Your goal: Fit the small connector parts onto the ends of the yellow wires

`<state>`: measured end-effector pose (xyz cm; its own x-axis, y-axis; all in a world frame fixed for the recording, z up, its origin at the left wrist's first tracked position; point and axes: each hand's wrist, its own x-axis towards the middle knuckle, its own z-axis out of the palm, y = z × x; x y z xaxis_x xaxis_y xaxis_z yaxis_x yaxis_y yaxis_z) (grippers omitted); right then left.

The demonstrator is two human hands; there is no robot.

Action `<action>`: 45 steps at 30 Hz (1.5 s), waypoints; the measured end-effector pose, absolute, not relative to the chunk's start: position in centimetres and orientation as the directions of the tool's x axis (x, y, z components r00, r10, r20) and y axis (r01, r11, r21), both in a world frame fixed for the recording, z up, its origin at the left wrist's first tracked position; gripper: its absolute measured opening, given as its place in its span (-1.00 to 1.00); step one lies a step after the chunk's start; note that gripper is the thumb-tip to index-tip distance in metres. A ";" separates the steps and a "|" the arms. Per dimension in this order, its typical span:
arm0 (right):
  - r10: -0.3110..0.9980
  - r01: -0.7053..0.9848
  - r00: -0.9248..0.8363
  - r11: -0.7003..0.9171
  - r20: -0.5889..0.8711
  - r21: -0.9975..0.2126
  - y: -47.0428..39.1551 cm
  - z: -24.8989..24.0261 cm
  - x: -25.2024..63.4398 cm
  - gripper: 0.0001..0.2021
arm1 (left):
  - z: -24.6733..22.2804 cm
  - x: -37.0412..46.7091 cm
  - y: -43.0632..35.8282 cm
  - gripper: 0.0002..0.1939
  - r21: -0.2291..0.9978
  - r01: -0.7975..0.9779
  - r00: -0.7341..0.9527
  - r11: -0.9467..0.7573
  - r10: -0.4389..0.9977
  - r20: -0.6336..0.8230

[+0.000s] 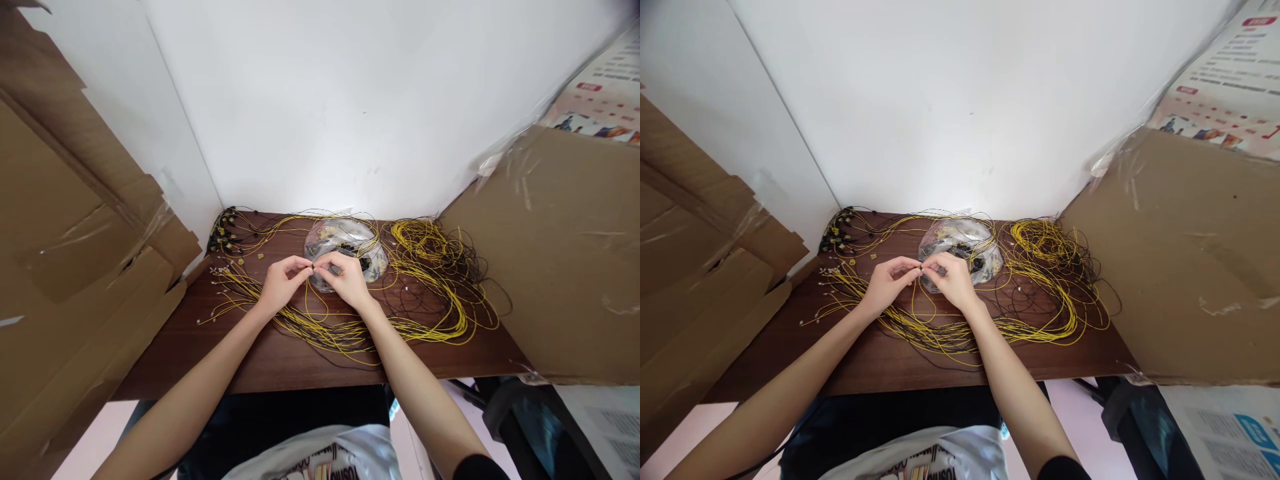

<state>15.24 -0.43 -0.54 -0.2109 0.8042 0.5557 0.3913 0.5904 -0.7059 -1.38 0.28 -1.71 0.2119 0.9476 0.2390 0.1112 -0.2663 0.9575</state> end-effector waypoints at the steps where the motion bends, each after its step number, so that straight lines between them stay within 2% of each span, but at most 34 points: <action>1: 0.807 0.393 -0.205 0.586 0.554 -0.709 -0.4 -0.6 15.2 -0.95 | -1.7 -1.4 0.3 -0.78 0.955 0.116 0.212 -0.272 0.946 0.244; 11: 0.836 0.357 -0.153 0.544 0.526 -0.759 -0.6 -0.4 15.0 -0.94 | -1.2 -1.4 0.0 -0.69 0.964 0.097 0.230 -0.249 0.948 0.222; 18: 0.843 0.353 -0.141 0.532 0.519 -0.769 -0.7 -0.2 15.0 -0.95 | -1.1 -1.5 -0.1 -0.71 0.964 0.090 0.237 -0.252 0.945 0.225; 25: 0.832 0.384 -0.164 0.549 0.530 -0.742 -0.7 -0.3 14.9 -0.95 | -1.1 -1.5 0.0 -0.72 0.966 0.088 0.228 -0.243 0.949 0.218; 33: 0.785 0.464 -0.206 0.604 0.584 -0.648 -0.8 -0.3 15.1 -0.95 | -0.9 -1.4 -0.1 -0.72 0.972 0.086 0.205 -0.220 0.958 0.199; 45: 0.778 0.488 -0.238 0.614 0.582 -0.621 -0.9 0.0 15.1 -0.92 | -0.9 -1.5 0.0 -0.71 0.976 0.055 0.200 -0.211 0.960 0.196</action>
<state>15.15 -0.89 -0.05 -0.2383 0.7778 0.5816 0.4880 0.6137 -0.6206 -1.52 -0.04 -0.90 0.2002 0.9600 0.1959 0.0551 -0.2106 0.9760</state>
